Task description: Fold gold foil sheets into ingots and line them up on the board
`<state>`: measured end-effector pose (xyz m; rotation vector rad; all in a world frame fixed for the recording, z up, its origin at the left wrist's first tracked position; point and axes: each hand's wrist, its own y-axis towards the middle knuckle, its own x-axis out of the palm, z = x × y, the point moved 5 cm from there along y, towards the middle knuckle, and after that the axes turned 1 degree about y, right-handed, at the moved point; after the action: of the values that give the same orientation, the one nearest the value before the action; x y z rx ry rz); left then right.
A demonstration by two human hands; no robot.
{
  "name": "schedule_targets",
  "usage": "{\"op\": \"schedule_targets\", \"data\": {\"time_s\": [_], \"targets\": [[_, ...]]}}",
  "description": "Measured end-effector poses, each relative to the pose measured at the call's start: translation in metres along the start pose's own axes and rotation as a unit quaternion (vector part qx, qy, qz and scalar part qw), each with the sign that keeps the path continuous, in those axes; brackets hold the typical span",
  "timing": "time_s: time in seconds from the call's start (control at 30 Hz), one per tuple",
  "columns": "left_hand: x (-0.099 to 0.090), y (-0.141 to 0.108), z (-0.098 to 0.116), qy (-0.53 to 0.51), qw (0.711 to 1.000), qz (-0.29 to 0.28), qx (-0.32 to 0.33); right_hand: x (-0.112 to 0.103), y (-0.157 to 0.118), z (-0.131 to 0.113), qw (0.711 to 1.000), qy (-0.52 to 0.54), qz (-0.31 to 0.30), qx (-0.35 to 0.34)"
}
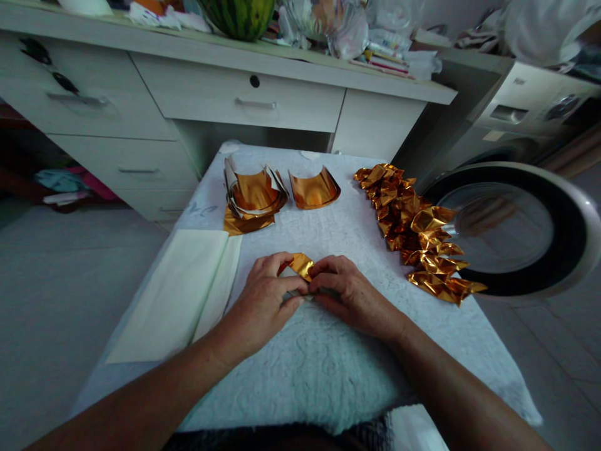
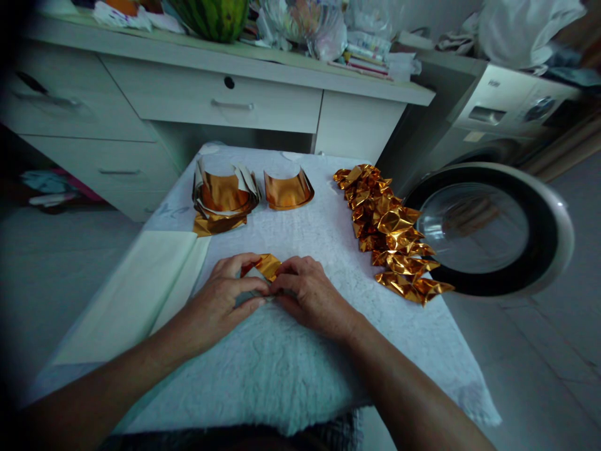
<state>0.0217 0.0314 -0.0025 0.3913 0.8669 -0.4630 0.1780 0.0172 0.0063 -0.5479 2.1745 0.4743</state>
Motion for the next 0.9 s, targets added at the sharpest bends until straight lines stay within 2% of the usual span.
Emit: {"op": "schedule_targets", "data": {"time_s": [0.2,0.43,0.9], "targets": [[-0.0007,-0.0005,0.0011,0.002,1.000,-0.006,-0.006,0.0003,0.0012,0.0004,1.000,0.021,0.002,0.012],[0.0005,0.0004,0.0010,0.020,1.000,0.007,-0.024,0.0003,0.0034,0.0031,0.997,0.040,0.046,0.046],[0.0034,0.0058,-0.0010,0.041,0.997,0.050,-0.028,0.0042,0.0071,0.0021,0.998,0.014,0.031,0.057]]}}
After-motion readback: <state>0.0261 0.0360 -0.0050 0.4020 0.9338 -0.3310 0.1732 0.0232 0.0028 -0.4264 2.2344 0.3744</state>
